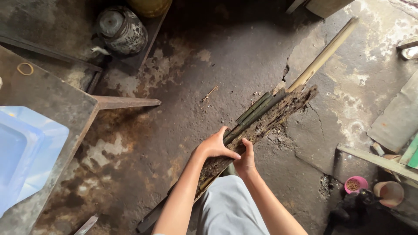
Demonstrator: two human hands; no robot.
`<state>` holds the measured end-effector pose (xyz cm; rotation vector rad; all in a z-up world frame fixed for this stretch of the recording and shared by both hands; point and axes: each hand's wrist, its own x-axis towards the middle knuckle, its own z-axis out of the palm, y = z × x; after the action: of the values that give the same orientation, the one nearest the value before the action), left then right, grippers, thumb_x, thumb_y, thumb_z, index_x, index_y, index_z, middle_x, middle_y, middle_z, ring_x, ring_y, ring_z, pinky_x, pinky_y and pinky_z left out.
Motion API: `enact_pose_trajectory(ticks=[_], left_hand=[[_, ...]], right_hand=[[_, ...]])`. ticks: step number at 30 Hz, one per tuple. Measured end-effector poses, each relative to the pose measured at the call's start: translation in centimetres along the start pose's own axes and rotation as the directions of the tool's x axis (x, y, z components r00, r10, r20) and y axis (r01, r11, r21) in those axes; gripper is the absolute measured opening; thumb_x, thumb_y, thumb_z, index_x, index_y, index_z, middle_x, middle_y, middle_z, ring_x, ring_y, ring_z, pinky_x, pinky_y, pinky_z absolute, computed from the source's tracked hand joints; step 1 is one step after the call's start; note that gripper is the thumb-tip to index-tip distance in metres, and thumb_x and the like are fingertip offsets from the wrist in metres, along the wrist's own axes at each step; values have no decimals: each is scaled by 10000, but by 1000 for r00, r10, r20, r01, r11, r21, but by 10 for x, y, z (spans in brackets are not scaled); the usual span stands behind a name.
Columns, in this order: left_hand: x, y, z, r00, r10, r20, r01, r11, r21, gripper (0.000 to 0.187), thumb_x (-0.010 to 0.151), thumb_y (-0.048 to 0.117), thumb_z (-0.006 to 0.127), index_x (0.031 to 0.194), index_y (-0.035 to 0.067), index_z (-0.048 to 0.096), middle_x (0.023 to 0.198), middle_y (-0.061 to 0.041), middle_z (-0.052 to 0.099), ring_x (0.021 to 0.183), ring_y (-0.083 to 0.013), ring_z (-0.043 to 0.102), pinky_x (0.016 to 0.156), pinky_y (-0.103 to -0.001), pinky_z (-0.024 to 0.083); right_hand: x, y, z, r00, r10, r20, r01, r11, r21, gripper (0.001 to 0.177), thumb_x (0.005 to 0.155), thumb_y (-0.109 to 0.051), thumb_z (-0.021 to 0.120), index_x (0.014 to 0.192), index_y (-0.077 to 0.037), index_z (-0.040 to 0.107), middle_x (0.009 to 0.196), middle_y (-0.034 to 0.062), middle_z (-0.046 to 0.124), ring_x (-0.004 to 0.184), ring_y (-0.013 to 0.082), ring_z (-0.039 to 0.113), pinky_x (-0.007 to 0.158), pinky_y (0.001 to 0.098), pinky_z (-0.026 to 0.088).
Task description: The recorder gathers pieces of wood and a large stone and carries them into a kitchen area.
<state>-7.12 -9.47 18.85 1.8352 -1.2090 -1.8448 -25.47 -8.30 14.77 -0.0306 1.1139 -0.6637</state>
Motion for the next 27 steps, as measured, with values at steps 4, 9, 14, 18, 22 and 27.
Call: enact_pose_trajectory(ticks=[4,9,14,18,22,27], left_hand=[[-9,17,-7,1000,19,-1,-19,1000,-4,1286,418,512,974,1492,106,393,1299,-216,675,1208,-316,670,1026,-403,526],[-16,28,-21,996,47,76,-39,994,-99,1220,429,477,965,1467,90,454,1261,-173,713,1149,-259,699,1006,-371,544],[-23,25,-36,985,57,164,-27,984,-175,1142,473,427,978,1444,65,497,1271,-136,717,1154,-218,685,1027,-345,519],[-30,15,-45,979,58,198,-6,967,-254,1108,480,370,989,1432,60,514,1280,-122,717,1167,-206,677,1037,-335,508],[-42,6,-49,981,62,183,-4,954,-299,1048,496,336,979,1411,56,550,1264,-128,729,1150,-216,682,1023,-342,519],[-62,13,-54,992,88,93,-66,974,-218,969,559,288,959,1417,122,541,1244,-114,725,1139,-204,679,1013,-329,511]], right_hand=[[-16,-11,15,1000,8,-25,-8,1000,-14,597,816,-492,665,1286,-126,622,1255,66,693,1182,279,627,1072,487,437],[-38,-17,25,998,-41,46,41,999,10,614,820,-502,666,1294,-115,615,1250,87,685,1183,297,611,1056,515,447],[-59,-13,46,997,-72,-31,73,997,-1,661,800,-535,651,1322,-132,608,1293,63,673,1217,264,605,1060,494,453],[-63,-2,56,995,-91,-36,90,996,-22,687,808,-563,638,1331,-117,613,1313,82,674,1224,266,609,1055,473,457],[-64,8,66,997,-43,-69,41,999,-32,694,789,-578,627,1324,-136,611,1296,62,679,1211,253,618,1038,479,467],[-69,14,74,1000,-19,-11,18,997,-71,670,819,-574,683,1300,-111,628,1236,98,690,1178,269,621,1046,468,482]])
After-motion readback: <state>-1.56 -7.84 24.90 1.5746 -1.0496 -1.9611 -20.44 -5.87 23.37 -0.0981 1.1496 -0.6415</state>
